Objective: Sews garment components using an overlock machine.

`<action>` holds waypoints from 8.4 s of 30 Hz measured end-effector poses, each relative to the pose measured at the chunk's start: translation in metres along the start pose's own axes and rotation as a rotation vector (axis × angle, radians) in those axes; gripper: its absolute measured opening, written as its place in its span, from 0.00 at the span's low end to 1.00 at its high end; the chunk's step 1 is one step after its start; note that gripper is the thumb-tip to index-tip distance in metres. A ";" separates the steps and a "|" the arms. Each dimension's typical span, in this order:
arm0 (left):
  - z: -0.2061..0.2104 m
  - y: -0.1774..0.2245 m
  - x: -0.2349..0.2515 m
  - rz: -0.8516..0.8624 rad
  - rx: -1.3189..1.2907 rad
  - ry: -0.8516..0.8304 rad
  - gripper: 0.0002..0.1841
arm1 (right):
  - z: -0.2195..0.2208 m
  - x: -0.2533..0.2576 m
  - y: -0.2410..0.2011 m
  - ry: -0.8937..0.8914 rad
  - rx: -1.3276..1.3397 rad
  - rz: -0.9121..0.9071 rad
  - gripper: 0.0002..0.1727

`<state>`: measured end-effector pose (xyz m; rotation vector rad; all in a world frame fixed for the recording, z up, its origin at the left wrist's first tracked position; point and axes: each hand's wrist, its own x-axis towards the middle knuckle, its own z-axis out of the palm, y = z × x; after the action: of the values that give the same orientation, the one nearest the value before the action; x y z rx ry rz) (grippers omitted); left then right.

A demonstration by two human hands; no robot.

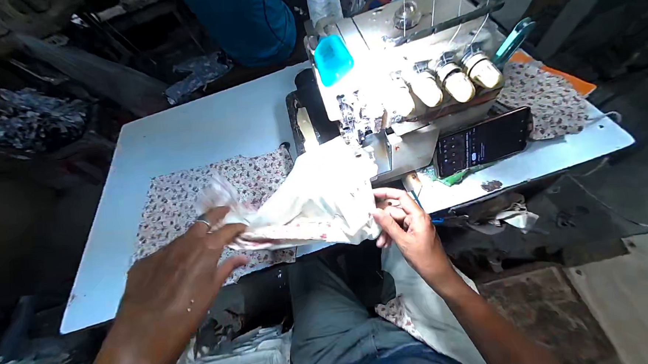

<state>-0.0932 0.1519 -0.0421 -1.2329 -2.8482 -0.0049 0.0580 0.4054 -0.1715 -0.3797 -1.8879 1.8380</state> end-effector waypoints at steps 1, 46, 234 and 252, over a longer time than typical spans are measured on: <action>0.001 0.006 0.002 0.063 -0.022 -0.008 0.23 | -0.001 0.007 0.002 0.031 -0.045 0.013 0.19; 0.084 0.092 0.001 0.471 -0.817 0.138 0.13 | -0.197 -0.044 0.032 0.128 -1.192 -0.128 0.09; 0.033 0.046 0.105 0.517 -1.465 -0.319 0.11 | -0.075 0.075 -0.041 -0.674 0.357 -0.211 0.10; 0.012 0.058 0.106 0.470 -0.796 -0.082 0.17 | -0.076 0.076 -0.054 -0.525 0.053 -0.145 0.05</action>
<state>-0.1242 0.2690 -0.0506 -2.0192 -2.5846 -1.1804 0.0392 0.5059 -0.1081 0.2835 -2.1187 2.0164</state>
